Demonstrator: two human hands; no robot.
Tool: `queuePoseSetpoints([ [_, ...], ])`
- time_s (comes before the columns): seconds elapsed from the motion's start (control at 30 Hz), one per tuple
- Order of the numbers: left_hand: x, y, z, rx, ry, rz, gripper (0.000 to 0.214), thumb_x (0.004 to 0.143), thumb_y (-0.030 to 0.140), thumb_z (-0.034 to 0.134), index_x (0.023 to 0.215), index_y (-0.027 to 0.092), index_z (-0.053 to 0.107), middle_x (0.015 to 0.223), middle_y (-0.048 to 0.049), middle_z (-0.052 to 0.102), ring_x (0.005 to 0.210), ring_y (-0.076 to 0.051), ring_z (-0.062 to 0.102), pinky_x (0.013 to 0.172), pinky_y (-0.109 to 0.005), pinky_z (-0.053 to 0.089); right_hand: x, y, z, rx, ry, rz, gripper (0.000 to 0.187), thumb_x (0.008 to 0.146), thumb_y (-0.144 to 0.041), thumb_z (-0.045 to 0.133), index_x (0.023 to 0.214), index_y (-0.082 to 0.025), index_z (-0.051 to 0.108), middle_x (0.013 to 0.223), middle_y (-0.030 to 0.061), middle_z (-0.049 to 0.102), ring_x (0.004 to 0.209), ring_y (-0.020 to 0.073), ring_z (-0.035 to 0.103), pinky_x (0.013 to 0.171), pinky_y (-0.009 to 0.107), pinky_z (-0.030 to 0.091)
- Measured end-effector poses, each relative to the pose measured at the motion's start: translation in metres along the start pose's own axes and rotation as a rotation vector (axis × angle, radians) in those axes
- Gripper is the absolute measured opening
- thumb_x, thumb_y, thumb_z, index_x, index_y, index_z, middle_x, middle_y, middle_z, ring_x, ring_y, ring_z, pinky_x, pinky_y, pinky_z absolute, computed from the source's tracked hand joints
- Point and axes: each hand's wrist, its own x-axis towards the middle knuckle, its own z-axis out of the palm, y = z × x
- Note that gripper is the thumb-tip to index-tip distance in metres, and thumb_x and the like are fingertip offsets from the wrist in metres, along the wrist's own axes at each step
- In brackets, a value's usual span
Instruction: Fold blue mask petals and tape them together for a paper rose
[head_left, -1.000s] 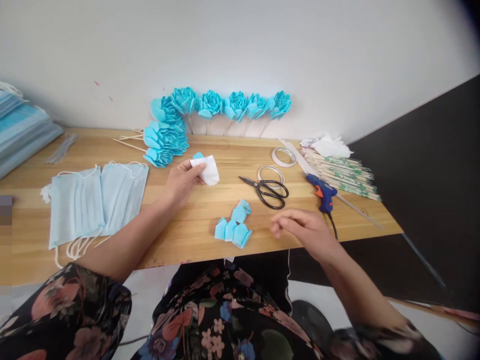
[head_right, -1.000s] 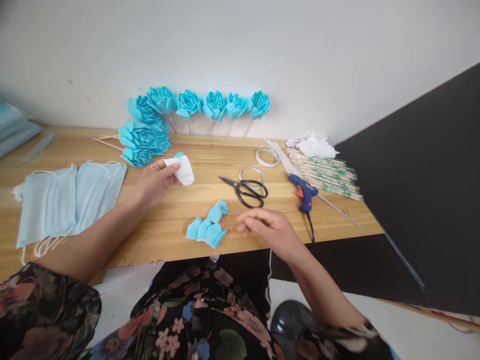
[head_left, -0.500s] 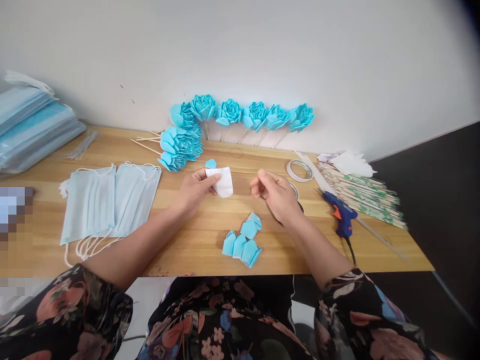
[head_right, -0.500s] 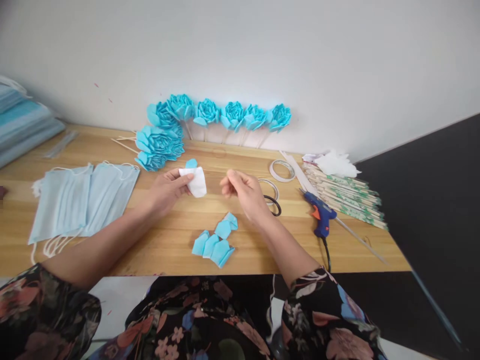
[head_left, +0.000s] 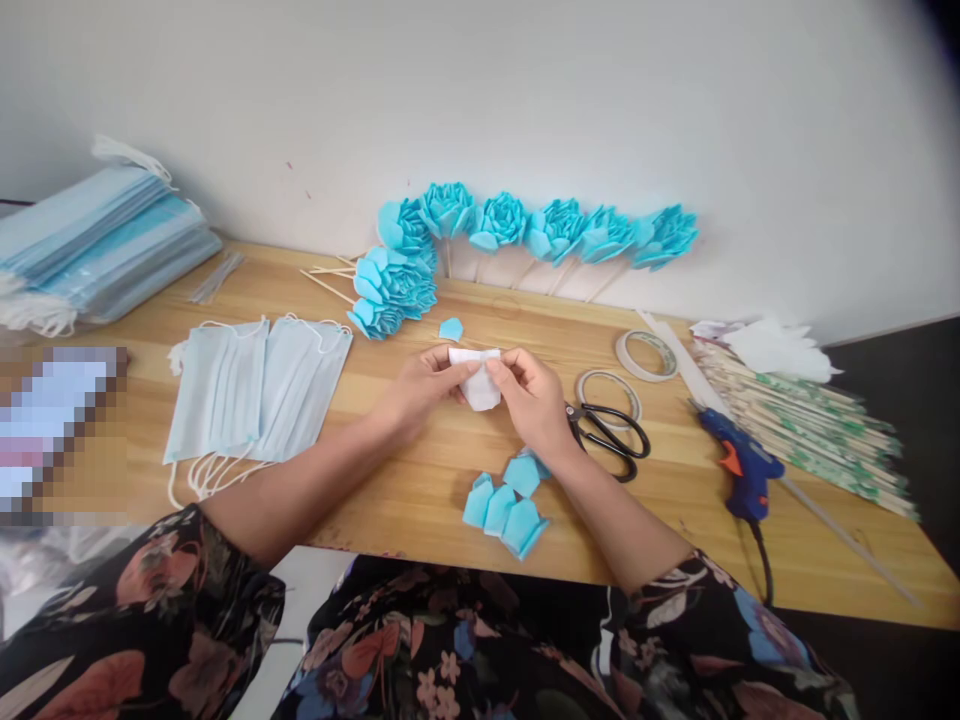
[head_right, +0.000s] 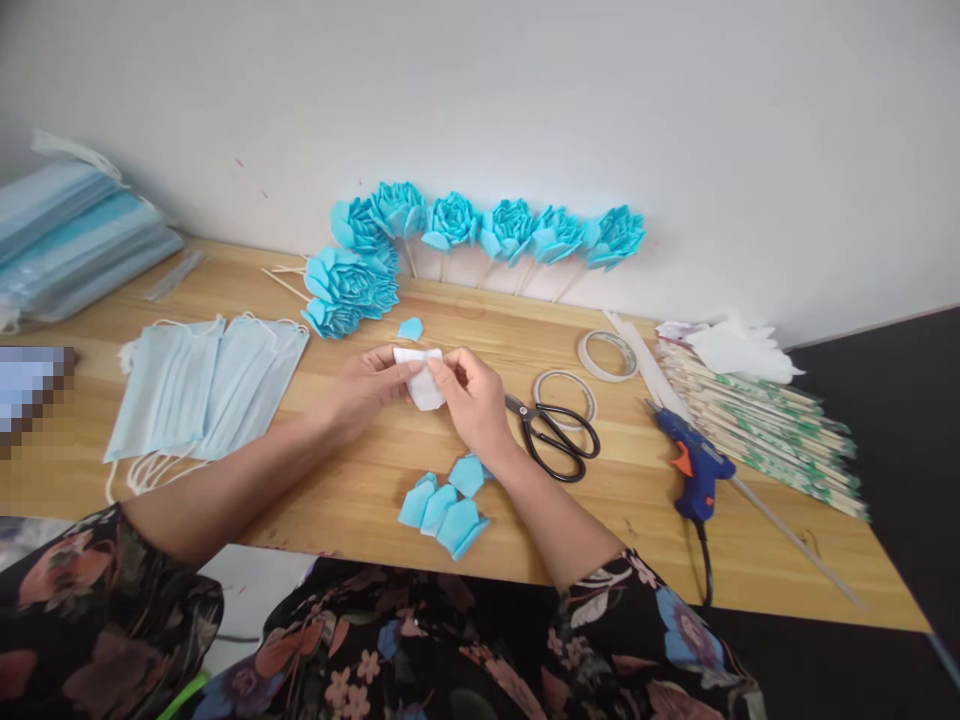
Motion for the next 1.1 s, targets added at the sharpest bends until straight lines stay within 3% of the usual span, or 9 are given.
queuePoseSetpoints([
  [0.2,0.000,0.000,0.001,-0.005,0.007,-0.039,0.042,0.063,0.043,0.088,0.084,0.011,0.073,0.079,-0.0047,0.071,0.066,-0.012,0.059,0.057,-0.025,0.045,-0.002,0.002,-0.004,-0.218,0.105,-0.104,0.028,0.096,-0.041,0.054,0.075,-0.022,0.054,0.062,-0.0039,0.054,0.058,0.0119,0.048,0.055,0.026,0.037],
  [0.37,-0.002,0.002,0.002,0.035,-0.011,-0.040,0.039,0.062,0.045,0.089,0.073,0.012,0.072,0.068,-0.0020,0.067,0.060,-0.010,0.055,0.057,-0.024,0.044,-0.001,0.004,-0.008,-0.357,0.162,-0.184,0.028,0.098,-0.040,0.052,0.076,-0.023,0.054,0.061,-0.0041,0.054,0.056,0.0118,0.048,0.056,0.026,0.037],
  [0.5,-0.003,0.003,0.002,0.018,-0.022,-0.051,0.035,0.064,0.044,0.087,0.076,0.013,0.075,0.072,-0.0035,0.069,0.063,-0.011,0.056,0.056,-0.024,0.043,0.000,0.006,-0.012,-0.426,0.181,-0.243,0.024,0.097,-0.038,0.053,0.079,-0.023,0.058,0.061,-0.0040,0.057,0.054,0.0118,0.049,0.054,0.026,0.035],
  [0.63,-0.002,0.003,0.002,-0.007,-0.035,-0.065,0.035,0.066,0.041,0.086,0.083,0.012,0.079,0.079,-0.0058,0.072,0.066,-0.012,0.058,0.057,-0.024,0.043,0.000,0.005,-0.015,-0.452,0.201,-0.284,0.021,0.096,-0.035,0.055,0.080,-0.022,0.061,0.061,-0.0039,0.059,0.053,0.0116,0.050,0.053,0.025,0.035],
  [0.87,-0.001,0.003,0.003,0.097,0.021,0.006,0.027,0.068,0.038,0.083,0.064,0.014,0.072,0.059,-0.0016,0.064,0.055,-0.010,0.052,0.055,-0.025,0.040,-0.002,0.000,-0.015,-0.470,0.194,-0.321,0.023,0.097,-0.035,0.055,0.079,-0.022,0.062,0.063,-0.0036,0.061,0.055,0.0111,0.050,0.054,0.024,0.037],
  [1.1,0.001,0.009,-0.003,0.038,0.126,0.024,0.025,0.067,0.034,0.085,0.072,0.013,0.072,0.066,-0.0012,0.067,0.056,-0.008,0.053,0.053,-0.022,0.040,0.003,0.000,-0.025,-0.445,0.294,-0.261,0.025,0.095,-0.038,0.055,0.079,-0.021,0.062,0.059,-0.0053,0.053,0.054,0.0106,0.045,0.054,0.024,0.036],
])
